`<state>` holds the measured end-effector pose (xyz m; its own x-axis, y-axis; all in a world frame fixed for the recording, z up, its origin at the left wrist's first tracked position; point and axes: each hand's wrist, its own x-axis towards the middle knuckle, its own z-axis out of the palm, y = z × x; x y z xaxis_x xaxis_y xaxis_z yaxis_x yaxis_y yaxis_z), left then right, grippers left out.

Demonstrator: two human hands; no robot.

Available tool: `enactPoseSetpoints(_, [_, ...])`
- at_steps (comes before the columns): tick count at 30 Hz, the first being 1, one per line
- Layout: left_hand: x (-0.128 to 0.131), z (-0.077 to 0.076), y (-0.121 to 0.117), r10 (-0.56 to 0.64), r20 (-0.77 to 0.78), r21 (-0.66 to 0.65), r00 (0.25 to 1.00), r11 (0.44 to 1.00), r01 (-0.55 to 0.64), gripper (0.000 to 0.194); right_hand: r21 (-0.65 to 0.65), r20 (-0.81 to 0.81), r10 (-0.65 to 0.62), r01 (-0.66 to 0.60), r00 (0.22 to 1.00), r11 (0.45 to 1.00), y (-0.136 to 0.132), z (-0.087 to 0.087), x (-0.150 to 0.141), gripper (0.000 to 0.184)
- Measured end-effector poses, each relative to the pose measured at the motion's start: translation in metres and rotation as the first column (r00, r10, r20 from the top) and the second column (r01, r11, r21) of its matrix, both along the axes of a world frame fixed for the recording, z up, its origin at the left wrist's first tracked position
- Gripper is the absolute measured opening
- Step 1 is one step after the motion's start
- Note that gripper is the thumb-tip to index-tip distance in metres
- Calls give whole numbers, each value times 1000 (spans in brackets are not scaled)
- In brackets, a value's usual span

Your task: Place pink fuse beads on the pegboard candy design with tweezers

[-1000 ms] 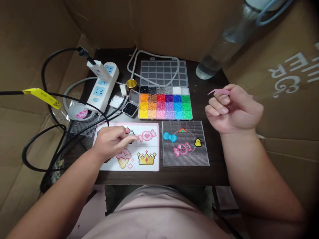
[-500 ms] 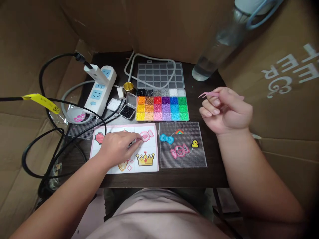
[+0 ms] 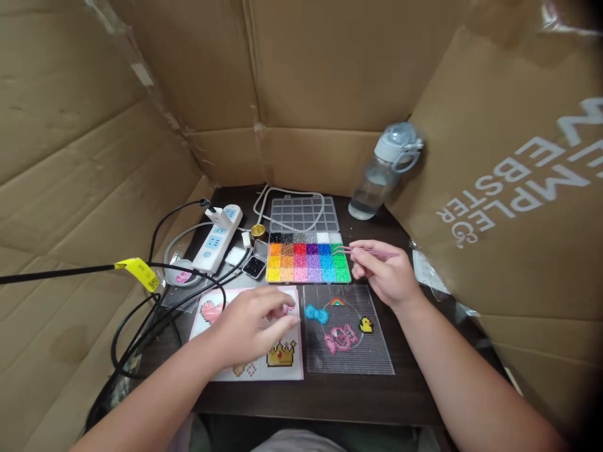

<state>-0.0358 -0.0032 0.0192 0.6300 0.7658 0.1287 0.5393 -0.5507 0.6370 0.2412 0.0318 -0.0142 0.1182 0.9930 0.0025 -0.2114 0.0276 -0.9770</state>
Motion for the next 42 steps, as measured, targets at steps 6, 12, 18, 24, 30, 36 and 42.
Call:
enactPoseSetpoints(6, [45, -22, 25, -22, 195, 77, 981, 997, 7, 40, 30, 228, 83, -93, 970, 995, -3, -1, -5, 27])
enactPoseSetpoints(12, [19, -35, 27, -89, 166, 212, 982, 976, 53, 46, 117, 377, 139, -196, 916, 974, 6, 9, -12, 21])
enactPoseSetpoints(18, [-8, -47, 25, -211, 14, 357, 977, 914, 192, 25, 33, 506, 167, -212, 846, 977, 14, 4, -27, 21])
enactPoseSetpoints(24, [-26, -59, 27, -215, -78, 393, 974, 891, 228, 24, 89, 589, 62, -141, 806, 986, 10, -8, -37, 12])
enactPoseSetpoints(30, [-27, -52, 31, -258, -207, 210, 944, 930, 300, 29, 92, 616, 20, -97, 788, 991, 8, -12, -38, 3])
enactPoseSetpoints(36, [-29, -51, 28, -255, -302, 116, 918, 947, 301, 29, 111, 666, 11, -114, 745, 987, 8, -14, -41, 6])
enactPoseSetpoints(42, [-34, -49, 28, -290, -339, 58, 895, 943, 328, 28, 142, 706, -16, -119, 708, 983, 5, -13, -43, 8])
